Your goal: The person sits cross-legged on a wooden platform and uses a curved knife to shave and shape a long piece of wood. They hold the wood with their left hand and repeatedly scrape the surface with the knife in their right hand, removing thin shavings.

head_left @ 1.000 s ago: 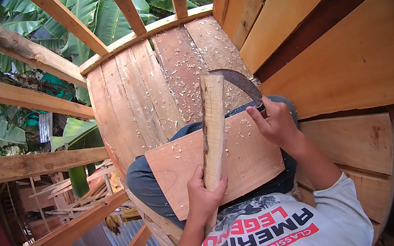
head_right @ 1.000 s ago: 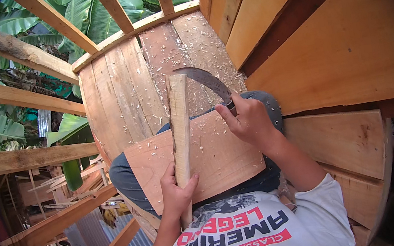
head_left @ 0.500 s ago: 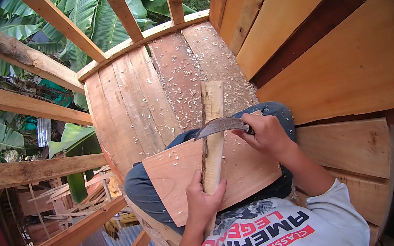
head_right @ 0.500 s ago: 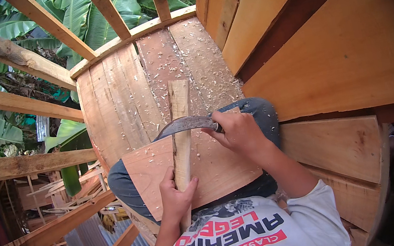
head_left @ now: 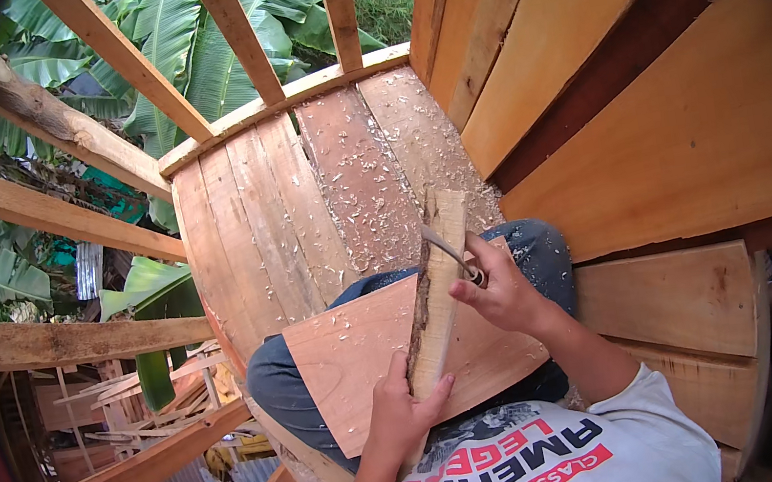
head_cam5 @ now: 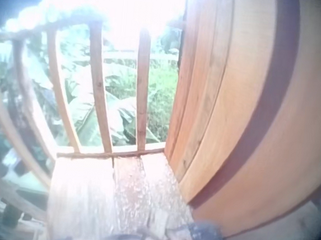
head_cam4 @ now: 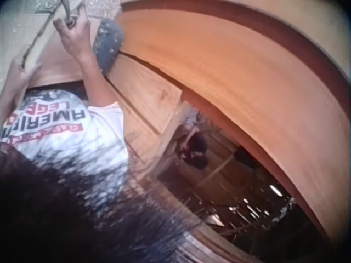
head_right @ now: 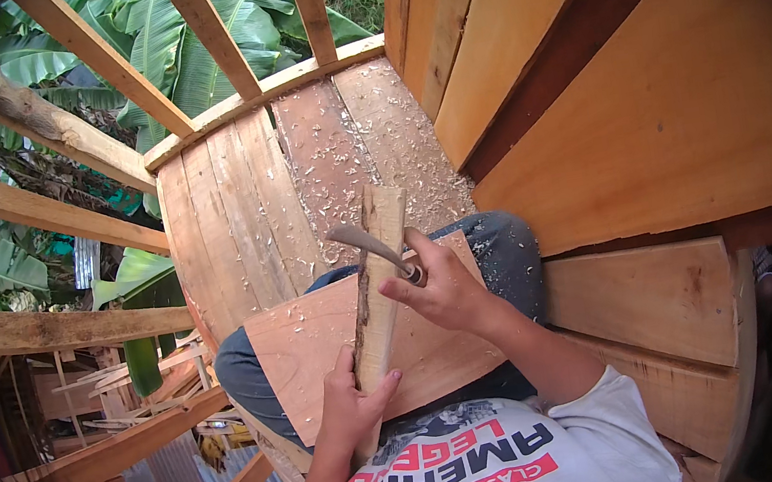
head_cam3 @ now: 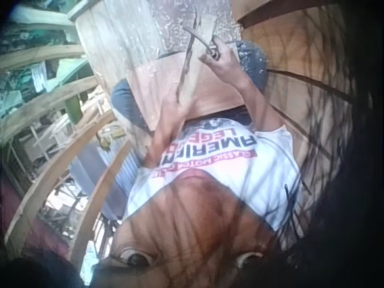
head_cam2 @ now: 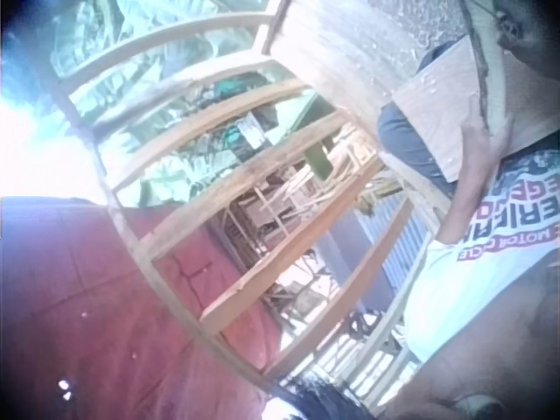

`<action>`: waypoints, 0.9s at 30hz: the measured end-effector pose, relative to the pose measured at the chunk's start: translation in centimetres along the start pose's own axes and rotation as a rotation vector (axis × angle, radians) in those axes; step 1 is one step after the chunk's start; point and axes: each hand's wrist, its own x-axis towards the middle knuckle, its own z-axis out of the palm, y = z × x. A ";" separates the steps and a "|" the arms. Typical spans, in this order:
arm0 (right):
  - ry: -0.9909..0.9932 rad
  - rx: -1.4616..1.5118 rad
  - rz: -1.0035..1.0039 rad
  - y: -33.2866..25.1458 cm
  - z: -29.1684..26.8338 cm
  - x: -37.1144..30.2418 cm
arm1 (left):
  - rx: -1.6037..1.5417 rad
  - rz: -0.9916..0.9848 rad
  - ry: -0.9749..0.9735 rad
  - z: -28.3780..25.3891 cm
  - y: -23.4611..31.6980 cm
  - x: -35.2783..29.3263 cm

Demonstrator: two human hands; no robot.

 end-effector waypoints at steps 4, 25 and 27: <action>-0.003 0.320 0.233 0.3 1.9 -1.1 | 0.505 -0.015 -0.084 -2.1 2.9 -1.2; 0.023 0.468 0.375 3.5 1.9 -2.4 | -1.303 0.900 -0.866 7.6 22.1 -0.1; 0.014 0.468 0.379 3.3 2.1 -2.6 | -1.442 0.896 -0.872 7.0 23.3 0.4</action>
